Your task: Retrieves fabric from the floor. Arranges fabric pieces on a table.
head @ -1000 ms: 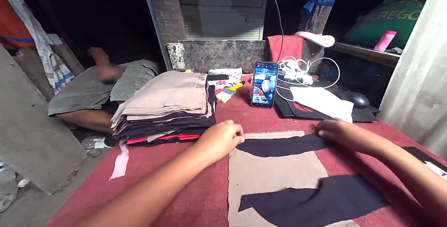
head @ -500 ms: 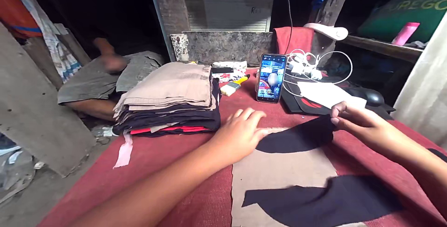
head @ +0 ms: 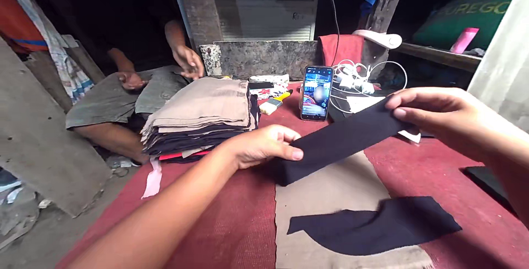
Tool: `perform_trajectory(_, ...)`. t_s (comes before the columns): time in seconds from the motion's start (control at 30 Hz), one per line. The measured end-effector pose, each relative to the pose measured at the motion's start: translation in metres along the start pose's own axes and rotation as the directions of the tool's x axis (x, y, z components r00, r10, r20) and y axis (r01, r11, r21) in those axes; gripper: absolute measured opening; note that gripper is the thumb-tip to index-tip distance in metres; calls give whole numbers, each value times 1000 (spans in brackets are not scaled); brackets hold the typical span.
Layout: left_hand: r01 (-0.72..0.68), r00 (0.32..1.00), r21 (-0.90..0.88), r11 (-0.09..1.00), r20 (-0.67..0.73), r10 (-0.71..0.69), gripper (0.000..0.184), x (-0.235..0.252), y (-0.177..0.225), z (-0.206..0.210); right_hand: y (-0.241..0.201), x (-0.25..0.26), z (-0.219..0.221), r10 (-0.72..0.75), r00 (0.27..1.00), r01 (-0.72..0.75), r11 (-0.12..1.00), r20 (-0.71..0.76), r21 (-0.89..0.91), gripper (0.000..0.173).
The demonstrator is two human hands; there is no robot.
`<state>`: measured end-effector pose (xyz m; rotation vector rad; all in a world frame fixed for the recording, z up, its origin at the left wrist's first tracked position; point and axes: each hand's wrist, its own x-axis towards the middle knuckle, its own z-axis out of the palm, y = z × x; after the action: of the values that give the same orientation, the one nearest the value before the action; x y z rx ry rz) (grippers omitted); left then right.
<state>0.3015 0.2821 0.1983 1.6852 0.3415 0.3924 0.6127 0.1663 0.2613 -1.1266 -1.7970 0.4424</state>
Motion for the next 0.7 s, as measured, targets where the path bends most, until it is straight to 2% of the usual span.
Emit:
perform_trajectory(0.1,83,996,-92,992,-36,-87,9,-13,-3,-6,19,-7,-6,141,988,-136,988,-62,77,25)
perform_trajectory(0.17,181,974,-53,982,-126,-186,13,-11,-2,-4,39,-13,-9,239,969,-236,971,-64,48,24)
perform_trajectory(0.27,413,876,76,907,-306,-373,9,3,-3,4,74,-23,-14,410,912,-411,910,-30,-61,18)
perform_trajectory(0.33,486,830,118,866,-371,-416,7,12,-7,6,93,-28,-16,492,871,-488,862,-5,-138,15)
perform_trajectory(0.43,529,800,199,825,-441,-407,11,20,-8,8,104,-30,-18,560,828,-543,809,16,-226,13)
perform_trajectory(0.57,565,788,330,757,-487,-376,19,24,-9,9,106,-32,-21,545,838,-524,814,17,-249,12)
perform_trajectory(0.7,451,844,222,864,-420,-333,12,14,-4,5,95,-36,-26,525,851,-525,847,-21,-88,18)
